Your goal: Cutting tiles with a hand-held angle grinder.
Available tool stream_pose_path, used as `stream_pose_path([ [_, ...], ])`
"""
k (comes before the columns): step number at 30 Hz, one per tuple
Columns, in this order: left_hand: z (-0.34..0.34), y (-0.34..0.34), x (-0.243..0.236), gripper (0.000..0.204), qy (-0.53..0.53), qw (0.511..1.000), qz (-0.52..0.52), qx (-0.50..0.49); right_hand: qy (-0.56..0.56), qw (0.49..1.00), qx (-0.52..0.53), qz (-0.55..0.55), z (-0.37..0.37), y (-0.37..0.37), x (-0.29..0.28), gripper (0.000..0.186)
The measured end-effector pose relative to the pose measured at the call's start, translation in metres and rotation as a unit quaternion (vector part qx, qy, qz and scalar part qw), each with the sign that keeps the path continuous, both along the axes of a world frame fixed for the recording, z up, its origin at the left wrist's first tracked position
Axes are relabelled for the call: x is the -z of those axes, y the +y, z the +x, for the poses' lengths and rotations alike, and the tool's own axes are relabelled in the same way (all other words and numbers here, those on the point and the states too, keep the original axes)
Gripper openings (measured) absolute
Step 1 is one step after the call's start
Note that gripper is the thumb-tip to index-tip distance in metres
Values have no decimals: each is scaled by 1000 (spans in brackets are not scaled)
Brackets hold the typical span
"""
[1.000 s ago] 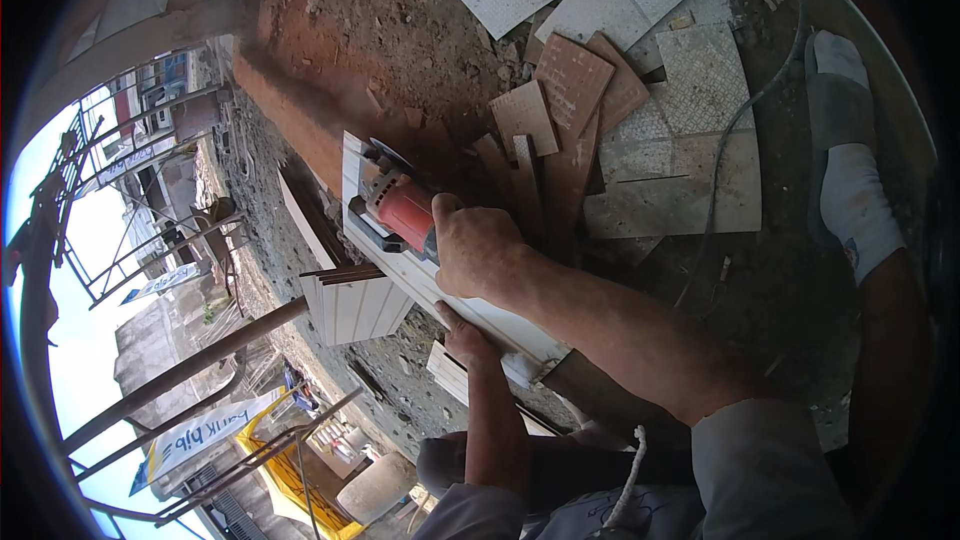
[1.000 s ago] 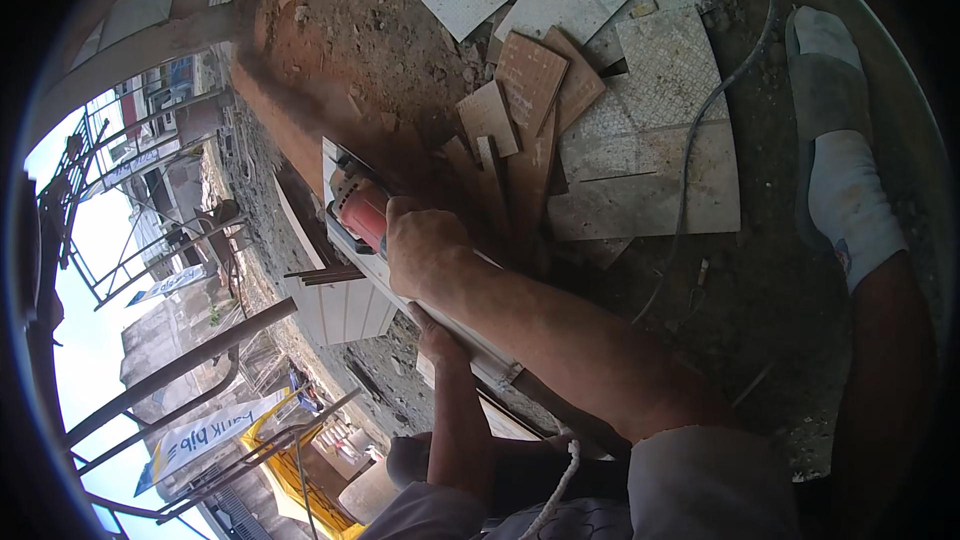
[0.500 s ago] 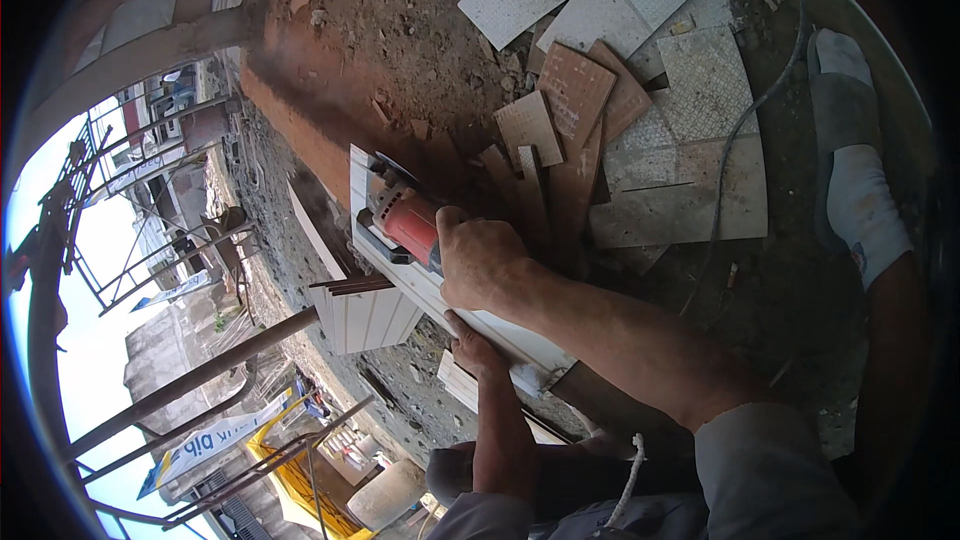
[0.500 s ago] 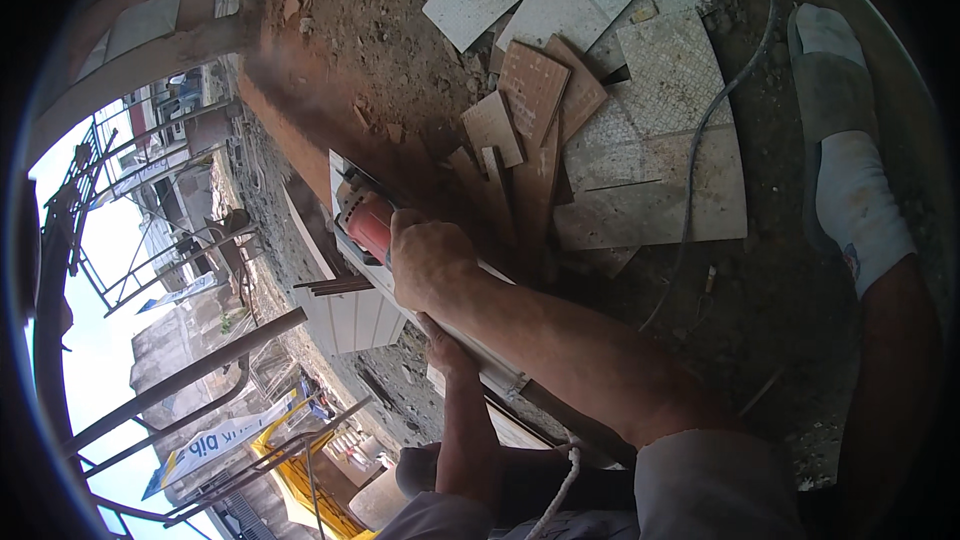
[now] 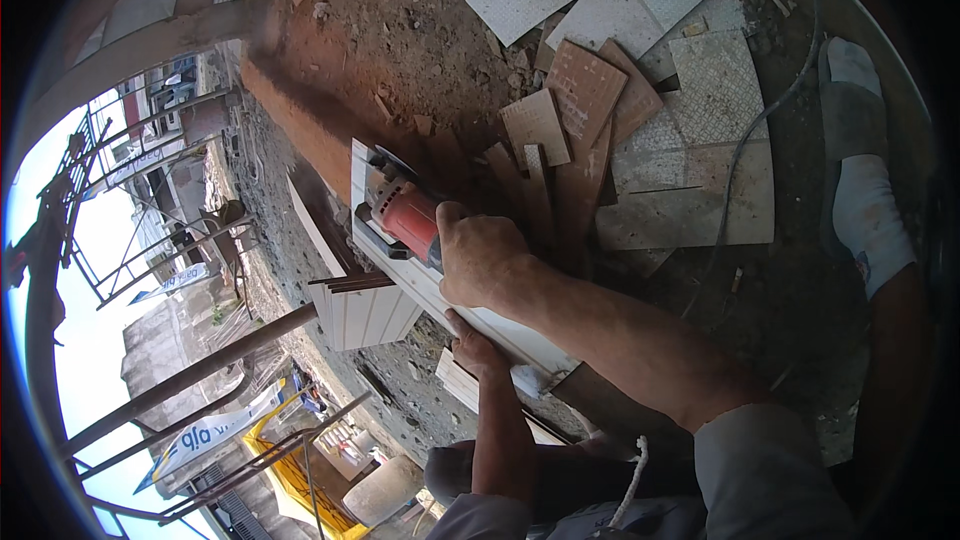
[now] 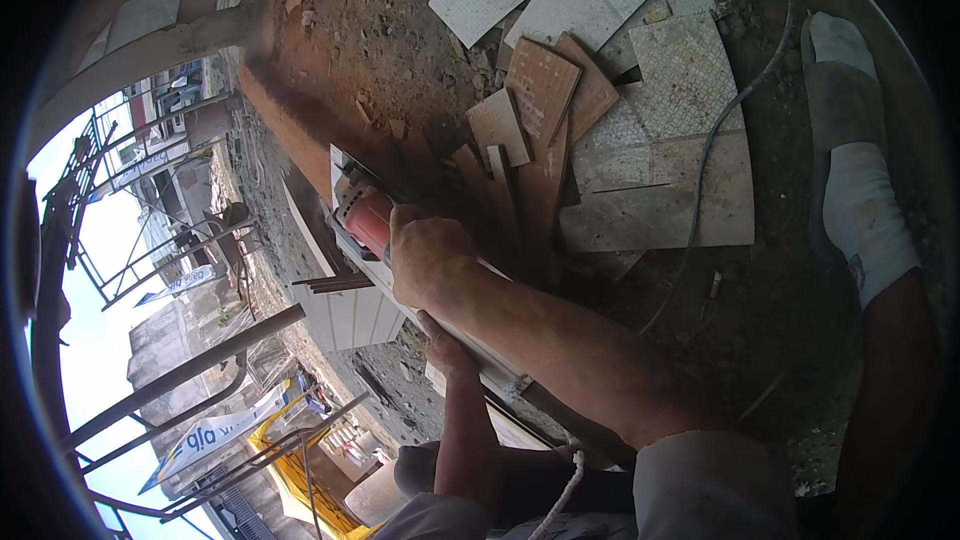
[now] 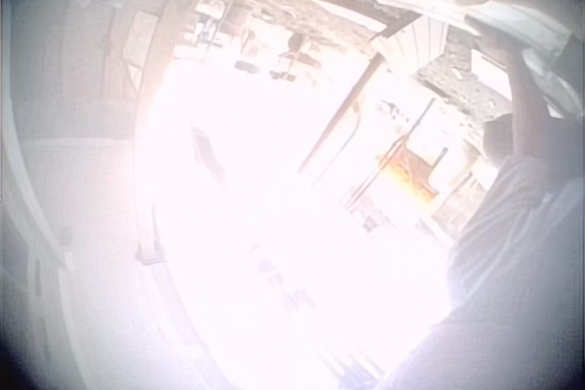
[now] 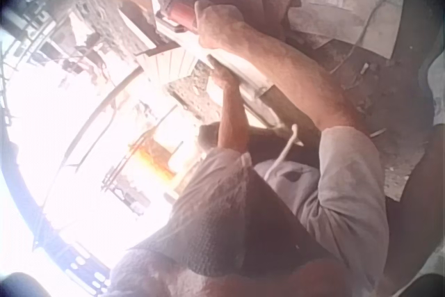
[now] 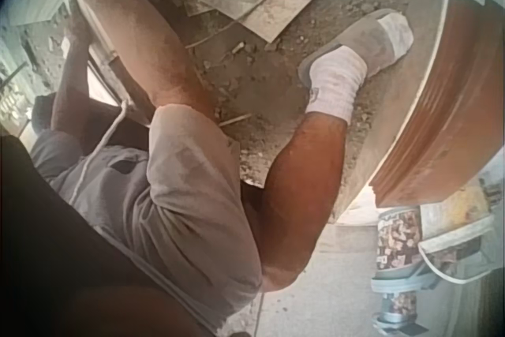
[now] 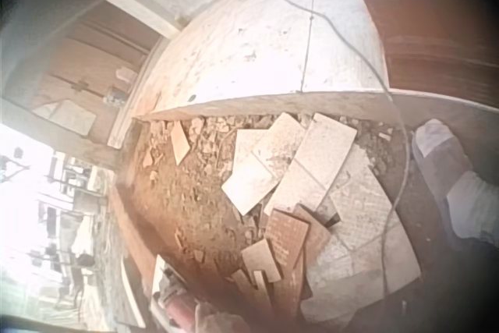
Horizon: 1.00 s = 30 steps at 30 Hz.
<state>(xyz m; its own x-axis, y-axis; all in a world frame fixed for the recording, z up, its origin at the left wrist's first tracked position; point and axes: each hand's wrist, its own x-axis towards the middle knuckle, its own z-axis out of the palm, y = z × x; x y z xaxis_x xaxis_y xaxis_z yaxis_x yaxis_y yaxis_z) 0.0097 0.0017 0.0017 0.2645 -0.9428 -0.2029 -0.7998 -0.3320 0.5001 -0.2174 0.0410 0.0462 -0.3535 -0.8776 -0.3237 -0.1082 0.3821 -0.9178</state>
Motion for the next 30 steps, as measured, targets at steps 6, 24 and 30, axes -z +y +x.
stream_pose_path([
  [6, 2, -2, 1, 93, -13, 1000, -21, -7, 3, 1000, -12, 4, -2, 9, -2, 66],
  [24, -4, 2, 0, 98, -2, 999, -33, -11, 17, 1000, -4, -11, 2, 14, 2, 67],
  [30, -12, 8, -3, 96, 10, 999, -32, -11, 17, 1000, -11, -6, 3, 15, 3, 66],
])
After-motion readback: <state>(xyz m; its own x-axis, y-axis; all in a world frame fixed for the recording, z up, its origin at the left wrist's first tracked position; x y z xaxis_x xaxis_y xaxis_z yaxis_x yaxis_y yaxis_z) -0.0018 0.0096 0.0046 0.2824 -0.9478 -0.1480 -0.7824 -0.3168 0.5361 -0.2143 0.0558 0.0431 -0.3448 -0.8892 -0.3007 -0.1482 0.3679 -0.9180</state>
